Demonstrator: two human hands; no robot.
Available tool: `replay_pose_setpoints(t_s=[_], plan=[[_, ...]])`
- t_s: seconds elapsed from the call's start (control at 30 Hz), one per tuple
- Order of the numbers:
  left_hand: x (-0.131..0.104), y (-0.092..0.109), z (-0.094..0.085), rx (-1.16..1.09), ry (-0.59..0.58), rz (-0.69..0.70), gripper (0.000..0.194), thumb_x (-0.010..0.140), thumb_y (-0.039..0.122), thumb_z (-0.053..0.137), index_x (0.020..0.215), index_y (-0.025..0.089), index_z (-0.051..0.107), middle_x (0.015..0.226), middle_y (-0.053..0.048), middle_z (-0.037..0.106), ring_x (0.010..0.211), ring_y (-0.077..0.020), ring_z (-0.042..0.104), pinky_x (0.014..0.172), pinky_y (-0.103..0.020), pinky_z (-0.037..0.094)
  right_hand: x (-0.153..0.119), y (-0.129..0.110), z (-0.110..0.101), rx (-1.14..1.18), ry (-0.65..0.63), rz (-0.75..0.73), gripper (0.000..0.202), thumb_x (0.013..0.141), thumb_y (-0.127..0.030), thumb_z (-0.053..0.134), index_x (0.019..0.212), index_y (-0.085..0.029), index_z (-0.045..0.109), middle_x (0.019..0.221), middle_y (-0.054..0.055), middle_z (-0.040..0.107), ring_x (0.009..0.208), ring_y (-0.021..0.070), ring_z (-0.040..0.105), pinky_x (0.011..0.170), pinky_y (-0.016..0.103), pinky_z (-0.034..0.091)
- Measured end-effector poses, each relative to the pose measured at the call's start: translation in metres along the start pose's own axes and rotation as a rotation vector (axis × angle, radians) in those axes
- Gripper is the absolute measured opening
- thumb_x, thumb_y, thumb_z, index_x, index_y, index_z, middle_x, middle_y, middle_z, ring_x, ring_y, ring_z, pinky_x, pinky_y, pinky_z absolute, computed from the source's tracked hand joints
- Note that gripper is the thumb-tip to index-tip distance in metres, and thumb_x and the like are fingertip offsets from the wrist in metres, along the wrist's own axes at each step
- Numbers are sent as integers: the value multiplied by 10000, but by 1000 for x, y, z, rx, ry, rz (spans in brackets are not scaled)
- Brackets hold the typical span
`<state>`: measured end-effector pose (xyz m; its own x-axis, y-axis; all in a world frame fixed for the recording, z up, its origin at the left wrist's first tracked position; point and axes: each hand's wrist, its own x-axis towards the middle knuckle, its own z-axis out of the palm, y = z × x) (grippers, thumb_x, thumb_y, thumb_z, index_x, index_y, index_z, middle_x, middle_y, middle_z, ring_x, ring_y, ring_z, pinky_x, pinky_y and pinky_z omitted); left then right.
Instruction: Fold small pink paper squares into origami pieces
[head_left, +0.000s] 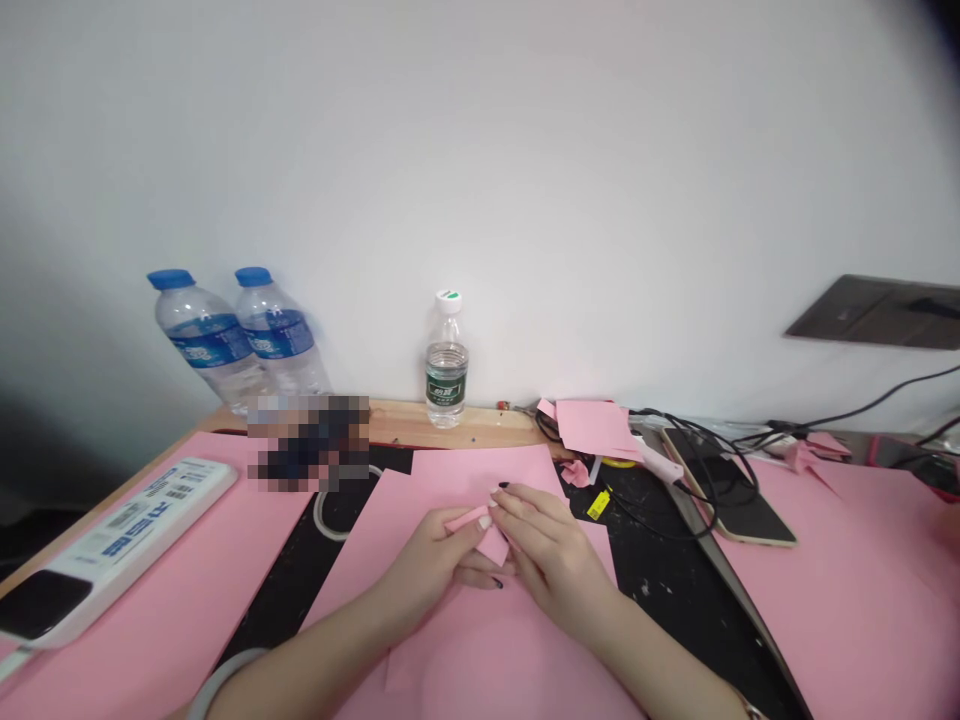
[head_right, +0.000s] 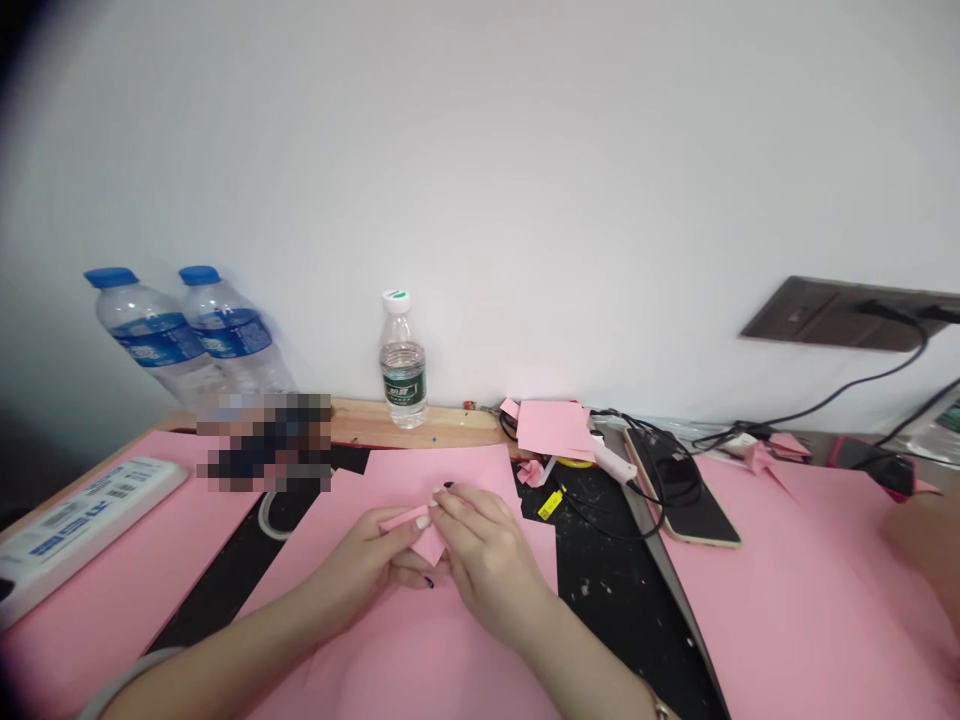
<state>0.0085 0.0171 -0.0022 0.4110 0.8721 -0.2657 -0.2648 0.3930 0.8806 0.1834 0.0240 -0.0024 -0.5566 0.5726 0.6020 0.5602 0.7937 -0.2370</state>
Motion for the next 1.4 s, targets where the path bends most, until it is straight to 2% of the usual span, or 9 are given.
replay_pose_setpoints(t_s=[0.1, 0.33, 0.5, 0.67, 0.83, 0.97, 1.2, 1.3, 1.4], plan=[[2, -2, -2, -57, 47, -9, 302, 791, 354, 638, 978, 117, 629, 835, -100, 723, 688, -223, 708, 658, -322, 553, 1, -1, -4, 16, -108, 22, 461, 802, -26, 428, 1235, -125, 549, 1248, 118, 601, 1189, 261, 500, 953, 442, 463], [3, 0, -1, -143, 36, 21, 297, 792, 323, 644, 999, 110, 639, 910, -100, 709, 669, -197, 701, 700, -347, 558, 2, 2, -7, 6, -256, 24, 545, 798, -40, 413, 1337, -107, 446, 1374, 99, 486, 1280, 271, 379, 1033, 467, 374], [5, 1, -2, -180, 48, -3, 265, 771, 317, 664, 949, 124, 632, 934, -89, 693, 657, -202, 703, 691, -359, 562, 2, 1, -7, 5, -269, 32, 559, 801, -45, 405, 1357, -103, 418, 1397, 106, 457, 1295, 270, 358, 1044, 471, 358], [6, -1, -4, -226, 90, -25, 259, 765, 328, 665, 943, 143, 630, 847, -51, 679, 653, -222, 701, 661, -380, 560, 2, 1, -6, 1, -272, 46, 585, 804, -41, 392, 1382, -127, 384, 1420, 100, 427, 1313, 269, 339, 1045, 486, 357], [6, -2, -5, -173, -12, 8, 352, 782, 287, 666, 1097, 141, 608, 881, -74, 696, 761, -223, 697, 733, -364, 539, 1, -1, -4, 14, -272, 83, 617, 795, -29, 382, 1402, -134, 345, 1470, 84, 343, 1368, 252, 242, 1063, 471, 350], [5, -2, -5, -147, -40, 43, 451, 792, 281, 664, 1213, 161, 558, 900, -85, 709, 823, -231, 685, 810, -413, 517, 0, -2, -2, 20, -283, 119, 599, 812, -31, 364, 1402, -135, 343, 1502, 84, 271, 1395, 266, 161, 1066, 486, 339], [5, -2, -4, -107, -44, 71, 432, 759, 247, 697, 1166, 140, 600, 878, -93, 716, 855, -231, 660, 859, -463, 498, 1, -4, -2, 35, -328, 141, 622, 807, -37, 376, 1416, -150, 317, 1524, 72, 211, 1403, 306, 81, 1083, 529, 266], [5, -3, -4, -108, 4, 86, 372, 748, 229, 703, 1101, 133, 633, 841, -83, 714, 819, -222, 663, 837, -443, 512, -1, -5, -3, 127, -270, 168, 639, 811, -56, 380, 1430, -173, 277, 1515, 76, 235, 1402, 294, 108, 1085, 513, 262], [4, -3, -5, -130, 41, 77, 350, 762, 265, 689, 1082, 136, 632, 971, -121, 702, 855, -250, 673, 795, -419, 528, -2, -5, -4, 237, -32, 300, 496, 826, -109, 418, 1317, -183, 413, 1414, 121, 396, 1327, 271, 319, 1055, 461, 325]])
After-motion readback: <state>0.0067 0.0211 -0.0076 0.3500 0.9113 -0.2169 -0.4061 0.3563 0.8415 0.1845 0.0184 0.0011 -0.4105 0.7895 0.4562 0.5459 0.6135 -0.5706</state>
